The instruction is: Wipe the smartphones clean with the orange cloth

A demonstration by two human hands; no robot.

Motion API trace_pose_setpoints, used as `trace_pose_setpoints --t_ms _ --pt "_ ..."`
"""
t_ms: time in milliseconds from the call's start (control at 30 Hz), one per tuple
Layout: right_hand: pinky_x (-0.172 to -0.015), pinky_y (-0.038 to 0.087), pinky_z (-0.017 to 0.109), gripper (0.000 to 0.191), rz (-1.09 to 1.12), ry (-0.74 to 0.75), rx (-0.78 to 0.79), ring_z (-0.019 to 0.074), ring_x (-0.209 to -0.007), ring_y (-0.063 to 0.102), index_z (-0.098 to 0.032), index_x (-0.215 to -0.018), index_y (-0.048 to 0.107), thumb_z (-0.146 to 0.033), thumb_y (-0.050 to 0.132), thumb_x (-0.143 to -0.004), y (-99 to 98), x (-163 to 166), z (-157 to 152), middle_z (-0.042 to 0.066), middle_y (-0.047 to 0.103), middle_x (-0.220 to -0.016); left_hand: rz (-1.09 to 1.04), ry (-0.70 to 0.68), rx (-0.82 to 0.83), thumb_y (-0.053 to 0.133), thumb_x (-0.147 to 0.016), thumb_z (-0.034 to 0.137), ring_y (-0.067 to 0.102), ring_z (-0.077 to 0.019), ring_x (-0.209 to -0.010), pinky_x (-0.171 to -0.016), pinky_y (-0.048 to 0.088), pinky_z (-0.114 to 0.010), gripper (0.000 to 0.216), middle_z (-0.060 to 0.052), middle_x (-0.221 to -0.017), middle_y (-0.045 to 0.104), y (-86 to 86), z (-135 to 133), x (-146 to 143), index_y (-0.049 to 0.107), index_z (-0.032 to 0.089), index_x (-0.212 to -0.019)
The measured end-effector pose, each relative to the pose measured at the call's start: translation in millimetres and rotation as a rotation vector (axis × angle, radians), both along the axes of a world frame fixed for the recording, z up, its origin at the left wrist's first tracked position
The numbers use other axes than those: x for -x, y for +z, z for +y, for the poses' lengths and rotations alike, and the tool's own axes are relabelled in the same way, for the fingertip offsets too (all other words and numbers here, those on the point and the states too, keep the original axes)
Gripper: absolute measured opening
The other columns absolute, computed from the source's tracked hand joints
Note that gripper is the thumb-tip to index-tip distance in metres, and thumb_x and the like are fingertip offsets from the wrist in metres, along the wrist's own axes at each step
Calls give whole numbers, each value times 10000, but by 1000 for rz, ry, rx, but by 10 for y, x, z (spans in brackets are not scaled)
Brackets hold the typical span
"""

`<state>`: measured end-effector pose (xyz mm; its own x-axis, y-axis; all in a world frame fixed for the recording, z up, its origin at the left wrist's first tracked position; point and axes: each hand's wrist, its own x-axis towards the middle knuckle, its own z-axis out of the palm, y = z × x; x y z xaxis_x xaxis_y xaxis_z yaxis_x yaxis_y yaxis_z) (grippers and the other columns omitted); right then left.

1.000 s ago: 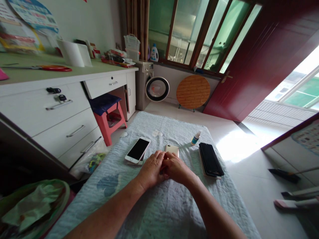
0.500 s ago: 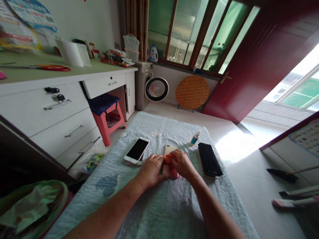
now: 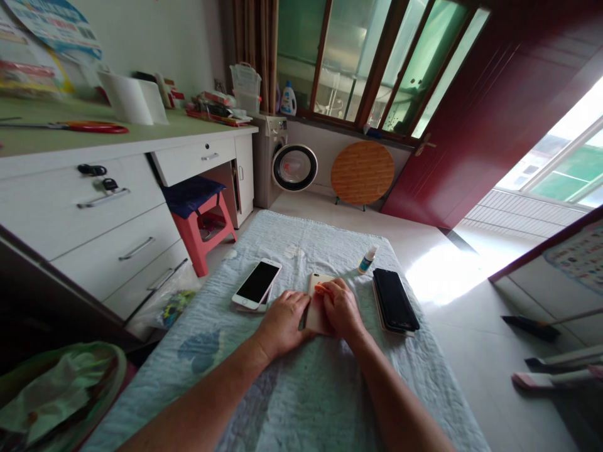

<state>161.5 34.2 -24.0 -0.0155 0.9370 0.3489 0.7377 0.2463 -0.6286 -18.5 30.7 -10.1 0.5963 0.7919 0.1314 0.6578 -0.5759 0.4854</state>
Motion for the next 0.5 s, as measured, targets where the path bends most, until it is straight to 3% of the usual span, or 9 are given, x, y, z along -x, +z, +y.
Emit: trace_pose_setpoints --t_ms 267,500 --pt "-859 427 276 340 -141 151 -22 175 -912 545 -217 -992 724 -35 495 -818 40 21 -46 41 628 -940 -18 -5 20 727 -723 438 524 -302 -1123 -1000 412 -402 599 -91 -1198 614 -2 1 8 548 198 -1241" --pt "-821 396 294 287 -293 37 -11 191 -876 502 -216 -960 729 -90 479 -897 100 17 -56 53 636 -937 -14 -2 24 711 -735 457 529 -311 -1108 -976 422 -409 538 -91 -1168 624 21 -6 7 566 209 -1189"
